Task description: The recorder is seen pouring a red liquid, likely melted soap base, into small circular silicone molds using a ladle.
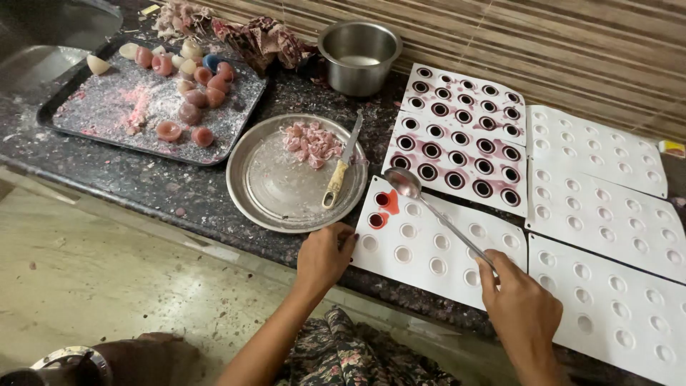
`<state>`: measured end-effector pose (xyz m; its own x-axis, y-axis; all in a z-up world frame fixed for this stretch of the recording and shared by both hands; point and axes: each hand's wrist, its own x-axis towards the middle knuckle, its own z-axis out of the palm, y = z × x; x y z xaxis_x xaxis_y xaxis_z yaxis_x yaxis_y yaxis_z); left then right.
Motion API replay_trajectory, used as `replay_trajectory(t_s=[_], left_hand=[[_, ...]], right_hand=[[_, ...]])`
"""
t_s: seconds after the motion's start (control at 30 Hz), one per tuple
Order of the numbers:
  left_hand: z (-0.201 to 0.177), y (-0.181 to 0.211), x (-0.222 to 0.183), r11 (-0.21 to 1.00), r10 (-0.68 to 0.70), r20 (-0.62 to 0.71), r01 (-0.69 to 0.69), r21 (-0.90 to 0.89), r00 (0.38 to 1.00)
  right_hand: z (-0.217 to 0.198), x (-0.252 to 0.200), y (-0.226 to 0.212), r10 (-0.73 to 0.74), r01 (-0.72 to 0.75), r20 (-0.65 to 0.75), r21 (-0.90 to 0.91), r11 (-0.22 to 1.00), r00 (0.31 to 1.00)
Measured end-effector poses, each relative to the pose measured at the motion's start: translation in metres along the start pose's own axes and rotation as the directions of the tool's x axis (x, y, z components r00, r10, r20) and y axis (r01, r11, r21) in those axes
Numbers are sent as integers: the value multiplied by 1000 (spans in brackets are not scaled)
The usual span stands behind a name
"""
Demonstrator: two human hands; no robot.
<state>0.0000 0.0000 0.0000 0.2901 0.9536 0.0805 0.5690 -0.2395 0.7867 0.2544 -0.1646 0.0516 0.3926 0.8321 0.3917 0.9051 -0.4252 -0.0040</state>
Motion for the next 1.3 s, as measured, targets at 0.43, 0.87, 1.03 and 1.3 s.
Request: replay_trajectory(t_s=[0.43,0.87,1.03,1.3], left_hand=[[-5,8,-1,999,-13,21,12,34,1000],[0,2,1,999,-33,37,33,11,999],[-1,1,2,1000,-20,38,19,14,999],[1,2,40,954,253,-132,-224,198,959]], right_hand=[[-1,-5,3,-30,29,19,31,999,999],[-11,-41,-10,-30,29,5,112,993,1000],[-13,-43,-7,-13,13,-2,79,997,1000],[-14,-21,0,22,-5,-124,137,991,992]])
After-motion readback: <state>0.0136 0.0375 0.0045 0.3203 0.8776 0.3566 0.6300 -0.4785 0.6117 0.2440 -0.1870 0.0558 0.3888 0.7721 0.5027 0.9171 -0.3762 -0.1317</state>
